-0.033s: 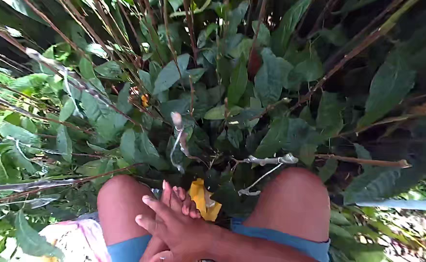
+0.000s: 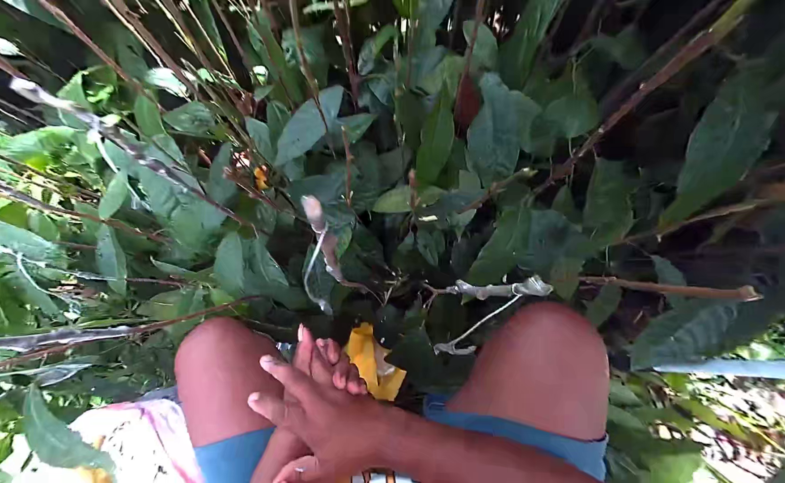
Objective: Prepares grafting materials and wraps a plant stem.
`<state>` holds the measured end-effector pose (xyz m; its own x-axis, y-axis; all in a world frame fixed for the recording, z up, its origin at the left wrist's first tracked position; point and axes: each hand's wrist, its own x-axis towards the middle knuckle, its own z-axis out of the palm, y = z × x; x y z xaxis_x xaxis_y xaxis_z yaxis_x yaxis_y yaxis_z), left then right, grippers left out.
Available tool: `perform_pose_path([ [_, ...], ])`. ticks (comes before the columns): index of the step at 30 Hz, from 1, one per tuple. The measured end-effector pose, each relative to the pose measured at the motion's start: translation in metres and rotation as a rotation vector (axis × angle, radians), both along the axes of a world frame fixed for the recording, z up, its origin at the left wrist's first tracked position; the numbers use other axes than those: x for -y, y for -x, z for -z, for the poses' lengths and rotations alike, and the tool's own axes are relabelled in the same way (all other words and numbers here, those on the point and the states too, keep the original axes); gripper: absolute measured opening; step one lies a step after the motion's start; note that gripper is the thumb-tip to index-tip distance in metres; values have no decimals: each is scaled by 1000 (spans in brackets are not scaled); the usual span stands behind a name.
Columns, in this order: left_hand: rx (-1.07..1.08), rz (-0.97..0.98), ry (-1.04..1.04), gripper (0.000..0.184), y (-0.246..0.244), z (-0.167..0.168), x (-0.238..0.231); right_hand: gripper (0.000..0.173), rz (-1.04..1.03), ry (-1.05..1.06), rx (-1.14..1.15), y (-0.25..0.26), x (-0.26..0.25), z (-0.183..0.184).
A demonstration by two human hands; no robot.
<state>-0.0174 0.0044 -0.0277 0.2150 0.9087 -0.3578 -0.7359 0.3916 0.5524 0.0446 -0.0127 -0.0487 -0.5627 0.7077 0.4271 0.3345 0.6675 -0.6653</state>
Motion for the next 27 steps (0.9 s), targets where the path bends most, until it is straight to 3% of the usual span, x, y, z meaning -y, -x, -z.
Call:
perform_pose_path([
  [3,16,100,-18,69,15,18,-21,80,-113,117,-7,-29,-10,-15],
  [6,-448,-22,-46,58,21,-3,-62,64,-145,350,-271,-65,-20,-19],
  [8,-882,42,-232,50,39,0,-96,49,33,583,-353,-93,-29,-19],
  [9,-1109,214,-335,44,48,4,-107,45,152,651,-293,-106,-36,-16],
  [11,-1477,805,-491,35,49,13,-115,40,337,703,-156,-123,-45,-6],
  [13,-1643,1294,-604,37,31,42,-101,40,405,709,-97,-128,-47,0],
  [16,-1706,1648,-574,55,8,91,-63,38,386,644,-104,-120,-42,11],
  [18,-1740,1766,-568,63,1,81,-51,37,345,662,-14,-114,-41,18],
  [20,-1629,1580,-743,56,17,37,-47,38,273,715,143,-112,-42,23],
  [23,-1088,920,-1024,43,103,-23,-43,41,194,752,271,-108,-44,26],
  [25,-933,518,-925,46,175,-38,-31,41,181,743,274,-104,-43,31],
  [27,-1102,135,-659,38,230,-41,-17,40,177,761,231,-99,-43,37],
])
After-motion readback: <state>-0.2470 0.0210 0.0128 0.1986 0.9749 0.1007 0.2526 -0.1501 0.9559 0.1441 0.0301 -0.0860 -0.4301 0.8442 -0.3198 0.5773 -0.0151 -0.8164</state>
